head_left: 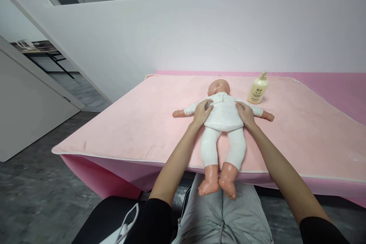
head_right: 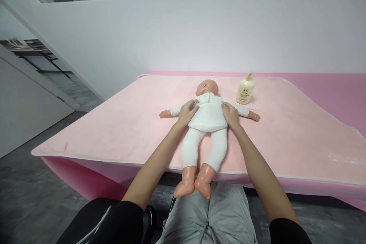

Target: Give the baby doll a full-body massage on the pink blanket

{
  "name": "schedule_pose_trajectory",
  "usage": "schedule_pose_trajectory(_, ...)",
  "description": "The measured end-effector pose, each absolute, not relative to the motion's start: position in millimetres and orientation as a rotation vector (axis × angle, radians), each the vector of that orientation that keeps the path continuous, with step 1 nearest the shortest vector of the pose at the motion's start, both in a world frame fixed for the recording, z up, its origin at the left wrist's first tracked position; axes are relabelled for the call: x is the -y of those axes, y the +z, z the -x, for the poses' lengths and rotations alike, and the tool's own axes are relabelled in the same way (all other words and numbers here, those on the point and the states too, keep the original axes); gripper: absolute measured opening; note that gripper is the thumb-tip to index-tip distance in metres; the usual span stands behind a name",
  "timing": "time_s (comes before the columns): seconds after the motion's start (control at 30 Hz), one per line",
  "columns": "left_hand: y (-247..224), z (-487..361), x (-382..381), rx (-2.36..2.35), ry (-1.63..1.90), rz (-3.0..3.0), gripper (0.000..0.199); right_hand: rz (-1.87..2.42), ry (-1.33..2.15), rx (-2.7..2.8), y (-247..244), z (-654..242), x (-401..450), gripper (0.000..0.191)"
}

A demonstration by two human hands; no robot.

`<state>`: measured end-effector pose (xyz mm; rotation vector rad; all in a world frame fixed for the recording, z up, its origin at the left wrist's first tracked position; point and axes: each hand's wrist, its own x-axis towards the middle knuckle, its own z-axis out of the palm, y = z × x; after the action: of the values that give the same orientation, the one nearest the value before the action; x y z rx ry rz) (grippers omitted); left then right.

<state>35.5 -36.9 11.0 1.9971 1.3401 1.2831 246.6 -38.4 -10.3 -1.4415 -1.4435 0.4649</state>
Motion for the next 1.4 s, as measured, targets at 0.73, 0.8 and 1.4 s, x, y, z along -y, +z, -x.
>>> schedule_pose_trajectory(0.73,9.6,-34.1,35.7,-1.339,1.269,-2.043,0.02,1.441,0.467,1.439,-7.9,-245.7,39.6,0.034)
schedule_pose_trajectory(0.8,9.7,-34.4,36.1,-1.355,1.267,-2.028,0.025,1.452,0.467,1.437,-7.5,-245.5,39.8,0.035)
schedule_pose_trajectory(1.4,8.7,-34.7,35.5,-1.396,1.293,-2.035,0.022,1.432,0.468,1.442,-9.4,-246.5,38.6,0.035)
